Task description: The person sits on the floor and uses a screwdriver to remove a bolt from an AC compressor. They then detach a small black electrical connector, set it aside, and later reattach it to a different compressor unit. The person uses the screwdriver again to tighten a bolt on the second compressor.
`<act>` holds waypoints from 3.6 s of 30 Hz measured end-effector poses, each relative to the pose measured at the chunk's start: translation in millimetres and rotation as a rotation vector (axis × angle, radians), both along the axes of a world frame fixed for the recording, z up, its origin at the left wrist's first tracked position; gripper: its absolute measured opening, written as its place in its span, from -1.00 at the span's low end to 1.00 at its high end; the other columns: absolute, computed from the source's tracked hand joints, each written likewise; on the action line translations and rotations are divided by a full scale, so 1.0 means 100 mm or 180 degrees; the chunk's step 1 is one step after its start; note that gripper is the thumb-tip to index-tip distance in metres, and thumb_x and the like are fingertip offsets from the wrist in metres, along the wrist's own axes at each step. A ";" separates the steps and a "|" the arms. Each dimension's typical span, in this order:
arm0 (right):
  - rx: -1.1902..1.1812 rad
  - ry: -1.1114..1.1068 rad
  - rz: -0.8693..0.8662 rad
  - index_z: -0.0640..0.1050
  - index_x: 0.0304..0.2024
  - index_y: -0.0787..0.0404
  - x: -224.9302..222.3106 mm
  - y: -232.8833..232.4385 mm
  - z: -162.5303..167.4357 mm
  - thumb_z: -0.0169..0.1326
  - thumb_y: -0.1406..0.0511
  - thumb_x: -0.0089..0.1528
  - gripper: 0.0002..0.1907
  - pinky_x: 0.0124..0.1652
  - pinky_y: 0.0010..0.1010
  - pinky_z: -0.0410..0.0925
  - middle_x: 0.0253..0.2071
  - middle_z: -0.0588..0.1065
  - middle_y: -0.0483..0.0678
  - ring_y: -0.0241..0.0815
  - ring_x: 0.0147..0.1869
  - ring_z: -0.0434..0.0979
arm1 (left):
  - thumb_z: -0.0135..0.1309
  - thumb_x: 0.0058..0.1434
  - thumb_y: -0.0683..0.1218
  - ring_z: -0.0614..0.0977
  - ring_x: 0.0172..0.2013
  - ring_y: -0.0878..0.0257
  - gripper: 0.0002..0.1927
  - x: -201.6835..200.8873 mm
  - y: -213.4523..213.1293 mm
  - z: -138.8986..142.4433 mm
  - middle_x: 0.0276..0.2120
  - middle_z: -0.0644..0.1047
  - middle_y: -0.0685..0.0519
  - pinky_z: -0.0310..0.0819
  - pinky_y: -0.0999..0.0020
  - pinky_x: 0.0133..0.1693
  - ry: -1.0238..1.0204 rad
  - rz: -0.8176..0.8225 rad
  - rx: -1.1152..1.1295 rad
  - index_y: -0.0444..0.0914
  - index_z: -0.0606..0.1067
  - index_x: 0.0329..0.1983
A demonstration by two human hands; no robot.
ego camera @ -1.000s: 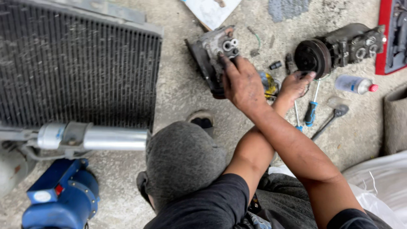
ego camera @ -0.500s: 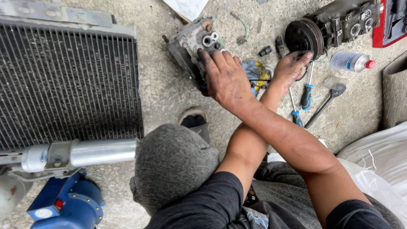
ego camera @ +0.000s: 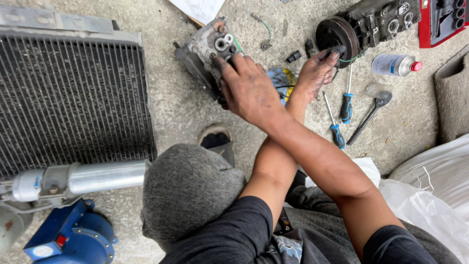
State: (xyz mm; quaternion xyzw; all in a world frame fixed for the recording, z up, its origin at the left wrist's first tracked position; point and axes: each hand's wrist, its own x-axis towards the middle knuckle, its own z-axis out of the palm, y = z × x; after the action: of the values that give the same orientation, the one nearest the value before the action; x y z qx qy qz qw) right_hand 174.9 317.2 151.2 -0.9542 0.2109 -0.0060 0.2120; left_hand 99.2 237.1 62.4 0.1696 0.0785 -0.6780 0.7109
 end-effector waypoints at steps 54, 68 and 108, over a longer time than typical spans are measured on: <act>0.1606 0.1029 -0.3109 0.50 0.10 0.35 -4.24 -0.56 0.49 0.22 0.22 0.36 -0.61 -0.22 -0.27 0.42 -0.26 0.57 0.09 -0.09 -0.24 0.58 | 0.27 0.26 0.14 0.24 -0.55 0.46 -0.48 -0.76 0.00 -0.12 -0.55 0.25 0.30 0.12 0.48 -0.50 -0.1025 -0.0754 -0.0403 -0.31 0.54 0.11; 0.0933 0.1504 -0.2169 0.38 0.36 0.14 -4.02 -0.83 0.75 0.16 0.22 0.28 -0.41 -0.05 -0.09 0.44 -0.13 0.59 0.15 0.09 -0.10 0.63 | 0.21 0.37 -0.03 0.32 -0.45 0.40 -0.54 -0.90 0.07 -0.17 -0.45 0.34 0.21 0.24 0.44 -0.40 -0.0593 -0.0473 -0.0672 -0.30 0.48 0.26; 0.0912 0.2288 -0.2081 0.50 0.17 0.21 -4.76 -1.31 -0.68 0.12 0.02 0.32 -0.48 0.13 0.00 0.40 0.05 0.55 0.22 0.23 0.11 0.57 | 0.21 0.39 0.05 0.33 -0.42 0.38 -0.65 -0.91 -0.19 -0.16 -0.37 0.38 0.20 0.21 0.44 -0.39 -0.0288 -0.0377 -0.0594 -0.29 0.49 0.02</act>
State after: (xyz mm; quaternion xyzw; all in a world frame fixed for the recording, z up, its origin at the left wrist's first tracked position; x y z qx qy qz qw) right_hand -300.8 186.3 83.2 -0.7414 0.5569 0.2859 0.2418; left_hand 7.9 217.8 46.6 0.1375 -0.0273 -0.7148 0.6851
